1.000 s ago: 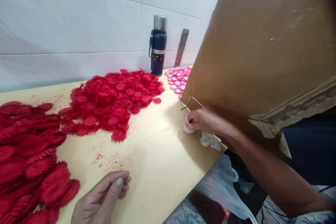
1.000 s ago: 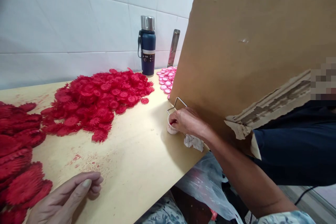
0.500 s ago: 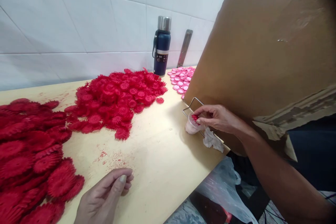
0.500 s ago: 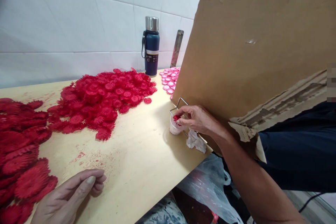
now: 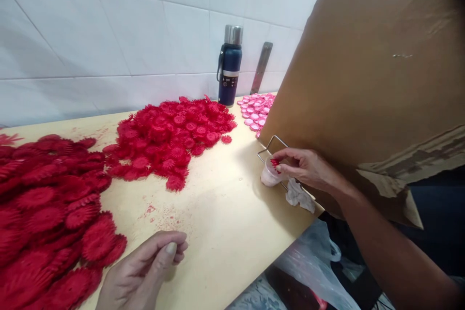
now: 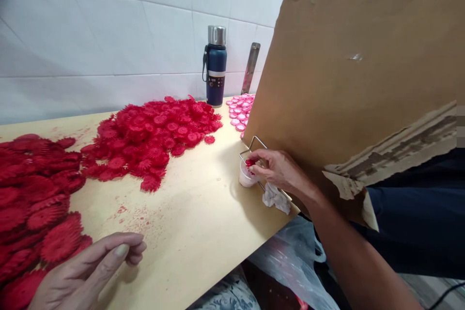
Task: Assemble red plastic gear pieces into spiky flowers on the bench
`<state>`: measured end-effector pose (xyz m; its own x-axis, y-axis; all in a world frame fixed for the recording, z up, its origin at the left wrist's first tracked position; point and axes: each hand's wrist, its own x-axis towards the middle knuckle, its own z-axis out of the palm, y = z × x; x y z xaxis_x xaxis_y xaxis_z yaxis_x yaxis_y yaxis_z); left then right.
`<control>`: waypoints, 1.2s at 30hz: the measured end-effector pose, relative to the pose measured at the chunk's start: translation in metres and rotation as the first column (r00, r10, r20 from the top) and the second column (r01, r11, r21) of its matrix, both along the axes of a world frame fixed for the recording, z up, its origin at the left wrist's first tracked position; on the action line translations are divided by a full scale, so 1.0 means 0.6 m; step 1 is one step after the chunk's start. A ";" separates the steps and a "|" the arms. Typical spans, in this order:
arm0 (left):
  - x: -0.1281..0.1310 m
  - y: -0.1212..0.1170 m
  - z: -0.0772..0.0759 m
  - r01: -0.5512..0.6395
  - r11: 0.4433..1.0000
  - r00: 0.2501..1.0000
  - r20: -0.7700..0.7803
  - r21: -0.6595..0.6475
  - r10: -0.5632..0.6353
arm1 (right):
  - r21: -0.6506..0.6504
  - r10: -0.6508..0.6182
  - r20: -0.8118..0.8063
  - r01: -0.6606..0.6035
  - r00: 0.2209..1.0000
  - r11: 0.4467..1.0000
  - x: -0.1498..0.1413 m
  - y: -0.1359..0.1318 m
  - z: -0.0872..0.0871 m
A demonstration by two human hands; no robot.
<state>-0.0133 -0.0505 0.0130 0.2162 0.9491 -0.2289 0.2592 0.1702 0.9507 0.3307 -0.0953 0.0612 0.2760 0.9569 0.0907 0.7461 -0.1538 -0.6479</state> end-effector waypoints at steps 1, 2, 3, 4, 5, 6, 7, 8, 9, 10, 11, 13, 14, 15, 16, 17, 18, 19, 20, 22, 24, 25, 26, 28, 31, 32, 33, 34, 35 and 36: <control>0.001 0.001 0.004 0.008 1.000 1.000 -0.009 0.005 -0.008 | 0.009 -0.017 0.006 0.017 1.000 1.000 -0.001 0.000 0.000; 0.003 0.002 0.008 0.012 1.000 1.000 -0.016 0.010 -0.012 | 0.015 -0.039 0.008 0.038 0.999 0.999 -0.001 0.000 0.001; 0.004 0.004 0.012 0.012 1.000 1.000 -0.020 0.017 -0.011 | 0.020 -0.059 -0.003 0.059 0.998 0.998 -0.002 0.000 0.003; 0.005 0.005 0.014 0.010 1.000 1.000 -0.020 0.020 -0.010 | 0.028 -0.071 -0.038 0.072 0.997 0.997 -0.002 -0.001 0.005; 0.007 0.006 0.016 0.007 1.000 1.000 -0.017 0.020 -0.007 | 0.049 -0.079 -0.100 0.084 0.992 0.995 -0.004 -0.001 0.009; 0.010 0.007 0.017 0.003 1.000 1.000 -0.005 0.018 -0.003 | 0.083 -0.085 -0.185 0.102 0.979 0.991 -0.006 -0.002 0.013; 0.015 0.008 0.019 0.002 1.000 1.000 0.021 0.011 -0.002 | 0.121 -0.088 -0.284 0.127 0.955 0.985 -0.010 -0.002 0.017; 0.021 0.008 0.020 0.002 1.000 0.998 0.059 0.002 -0.002 | 0.153 -0.077 -0.383 0.145 0.921 0.978 -0.016 -0.003 0.021; 0.030 0.009 0.023 0.005 1.000 0.994 0.112 -0.015 -0.004 | 0.178 -0.049 -0.471 0.149 0.881 0.973 -0.025 -0.002 0.024; 0.041 0.008 0.027 0.011 0.999 0.983 0.185 -0.036 -0.004 | 0.193 -0.007 -0.538 0.132 0.843 0.972 -0.038 0.000 0.026; 0.054 0.008 0.033 0.024 0.997 0.966 0.258 -0.068 -0.006 | 0.203 0.039 -0.587 0.101 0.809 0.974 -0.052 0.003 0.026; 0.085 0.007 0.046 0.068 0.986 0.910 0.414 -0.152 0.001 | 0.223 0.155 -0.652 -0.007 0.742 0.975 -0.090 0.016 0.019; 0.100 0.008 0.053 0.108 0.977 0.861 0.509 -0.187 0.002 | 0.238 0.219 -0.675 -0.073 0.705 0.968 -0.111 0.024 0.012; 0.113 0.009 0.059 0.137 0.969 0.798 0.603 -0.205 0.015 | 0.254 0.283 -0.691 -0.143 0.665 0.957 -0.134 0.034 0.004; 0.125 0.011 0.063 0.173 0.959 0.734 0.679 -0.223 0.025 | 0.275 0.344 -0.702 -0.209 0.624 0.939 -0.156 0.044 -0.004; 0.133 0.014 0.065 0.201 0.948 0.682 0.730 -0.246 0.045 | 0.301 0.400 -0.703 -0.263 0.588 0.916 -0.178 0.053 -0.013; 0.138 0.018 0.064 0.190 0.948 0.631 0.771 -0.256 0.082 | 0.327 0.446 -0.688 -0.303 0.573 0.895 -0.197 0.062 -0.022; 0.138 0.022 0.061 0.156 0.947 0.596 0.791 -0.281 0.137 | 0.347 0.480 -0.650 -0.331 0.589 0.877 -0.215 0.069 -0.029; 0.136 0.026 0.057 0.130 0.945 0.569 0.803 -0.299 0.176 | 0.364 0.505 -0.584 -0.351 0.636 0.863 -0.230 0.075 -0.036; 0.123 0.032 0.045 0.042 0.948 0.546 0.802 -0.315 0.242 | 0.403 0.529 -0.386 -0.378 0.756 0.834 -0.253 0.082 -0.045; 0.105 0.036 0.032 -0.042 0.951 0.558 0.783 -0.305 0.276 | 0.429 0.530 -0.207 -0.410 0.823 0.805 -0.265 0.086 -0.049; 0.097 0.037 0.027 -0.077 0.950 0.570 0.769 -0.303 0.291 | 0.443 0.531 -0.156 -0.422 0.833 0.791 -0.267 0.087 -0.050; 0.088 0.039 0.023 -0.104 0.947 0.582 0.754 -0.304 0.306 | 0.450 0.526 -0.130 -0.423 0.840 0.786 -0.269 0.087 -0.050; 0.075 0.040 0.018 -0.146 0.939 0.607 0.720 -0.312 0.334 | 0.445 0.496 -0.114 -0.402 0.861 0.800 -0.267 0.089 -0.049; 0.062 0.044 0.015 -0.202 0.931 0.663 0.657 -0.304 0.359 | 0.405 0.447 -0.125 -0.365 0.886 0.838 -0.262 0.094 -0.048; 0.060 0.046 0.015 -0.219 0.930 0.681 0.637 -0.295 0.362 | 0.387 0.448 -0.129 -0.371 0.885 0.844 -0.261 0.096 -0.049; 0.058 0.048 0.015 -0.236 0.929 0.694 0.620 -0.284 0.366 | 0.372 0.458 -0.130 -0.385 0.880 0.845 -0.261 0.097 -0.051; 0.056 0.050 0.015 -0.250 0.929 0.703 0.609 -0.273 0.368 | 0.359 0.471 -0.130 -0.401 0.873 0.843 -0.262 0.099 -0.053; 0.054 0.051 0.014 -0.260 0.929 0.708 0.602 -0.263 0.368 | 0.351 0.485 -0.129 -0.418 0.865 0.838 -0.263 0.100 -0.055; 0.053 0.053 0.014 -0.267 0.930 0.711 0.599 -0.254 0.368 | 0.346 0.500 -0.129 -0.434 0.856 0.832 -0.265 0.101 -0.056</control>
<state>0.0182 -0.0186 0.0213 0.0486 0.9573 -0.2851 -0.4789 0.2729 0.8344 0.1719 -0.0346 0.0273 -0.1531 0.9121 0.3803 0.5240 0.4012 -0.7513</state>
